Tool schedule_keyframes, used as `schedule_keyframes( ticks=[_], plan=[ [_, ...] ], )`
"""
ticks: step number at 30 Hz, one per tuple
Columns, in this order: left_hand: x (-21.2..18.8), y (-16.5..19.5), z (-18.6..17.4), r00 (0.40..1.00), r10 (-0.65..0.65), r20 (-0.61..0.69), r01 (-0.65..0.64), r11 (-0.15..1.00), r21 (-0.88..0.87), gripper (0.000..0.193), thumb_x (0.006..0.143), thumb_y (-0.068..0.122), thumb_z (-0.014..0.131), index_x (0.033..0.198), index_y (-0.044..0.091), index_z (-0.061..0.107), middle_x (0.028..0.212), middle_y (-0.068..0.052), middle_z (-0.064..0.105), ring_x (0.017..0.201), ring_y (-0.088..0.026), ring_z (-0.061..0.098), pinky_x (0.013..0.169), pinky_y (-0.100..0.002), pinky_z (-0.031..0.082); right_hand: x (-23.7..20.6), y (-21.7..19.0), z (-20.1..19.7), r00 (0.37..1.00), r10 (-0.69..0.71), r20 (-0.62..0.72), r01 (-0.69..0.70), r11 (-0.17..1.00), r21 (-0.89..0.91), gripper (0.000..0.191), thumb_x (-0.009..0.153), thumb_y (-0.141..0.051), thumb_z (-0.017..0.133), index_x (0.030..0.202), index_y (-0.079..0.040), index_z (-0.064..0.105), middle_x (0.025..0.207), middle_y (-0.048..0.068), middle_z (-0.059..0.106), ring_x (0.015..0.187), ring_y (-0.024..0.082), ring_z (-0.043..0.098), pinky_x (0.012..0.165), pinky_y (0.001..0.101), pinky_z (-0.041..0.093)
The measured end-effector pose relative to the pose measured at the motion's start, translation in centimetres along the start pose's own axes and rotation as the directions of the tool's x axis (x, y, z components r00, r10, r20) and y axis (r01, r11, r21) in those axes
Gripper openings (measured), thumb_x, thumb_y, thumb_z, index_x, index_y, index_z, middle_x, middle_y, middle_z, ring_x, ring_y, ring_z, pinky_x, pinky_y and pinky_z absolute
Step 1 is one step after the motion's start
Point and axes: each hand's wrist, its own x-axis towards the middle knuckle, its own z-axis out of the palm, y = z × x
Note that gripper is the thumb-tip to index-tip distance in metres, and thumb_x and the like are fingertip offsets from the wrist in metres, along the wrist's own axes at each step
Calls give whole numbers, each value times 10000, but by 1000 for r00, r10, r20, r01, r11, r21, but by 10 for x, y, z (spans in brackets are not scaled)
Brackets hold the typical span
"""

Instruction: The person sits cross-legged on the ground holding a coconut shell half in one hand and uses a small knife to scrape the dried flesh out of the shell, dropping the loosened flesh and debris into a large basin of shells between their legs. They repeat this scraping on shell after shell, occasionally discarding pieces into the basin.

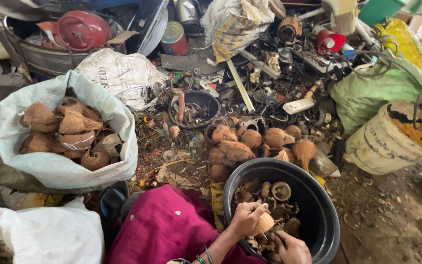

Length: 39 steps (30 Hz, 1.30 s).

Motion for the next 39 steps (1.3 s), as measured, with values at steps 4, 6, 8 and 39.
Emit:
schedule_keyframes(
  ticks=[4, 6, 8, 39],
  plan=[
    [0, -1, 1, 1000, 2, -19, -4, 997, -73, 362, 999, 331, 651, 891, 16, 791, 712, -66, 723, 665, -101, 653, 638, -288, 514, -3, 3, -1, 996, 45, 81, -46, 999, 8, 385, 846, -516, 711, 1175, -322, 767, 1030, 69, 801, 1015, 253, 771, 907, 370, 589],
    [2, -3, 3, 999, -46, -22, 41, 983, -179, 382, 1006, 324, 642, 874, -5, 783, 712, -48, 718, 658, -100, 641, 618, -280, 506, -1, 7, -5, 997, -71, 32, 70, 997, 30, 379, 831, -475, 722, 1155, -284, 768, 1045, 78, 797, 1028, 270, 762, 902, 373, 582],
    [5, -4, 5, 996, -72, -58, 57, 971, -232, 387, 1013, 309, 631, 871, -15, 786, 729, -41, 732, 662, -97, 641, 615, -273, 507, 1, 14, -9, 986, -39, 163, 36, 999, 23, 360, 857, -507, 683, 1121, -292, 801, 996, 73, 819, 989, 255, 791, 901, 358, 601],
    [56, -61, 4, 902, 132, 411, 421, -65, -905, 830, 1078, 704, 371, 1242, -42, 695, 1201, -276, 667, 1136, -447, 662, 967, -530, 595, 5, 8, -24, 977, -203, -60, 203, 979, 0, 360, 943, -453, 598, 805, -131, 676, 687, 102, 697, 643, 346, 688, 521, 495, 491]
  ],
)
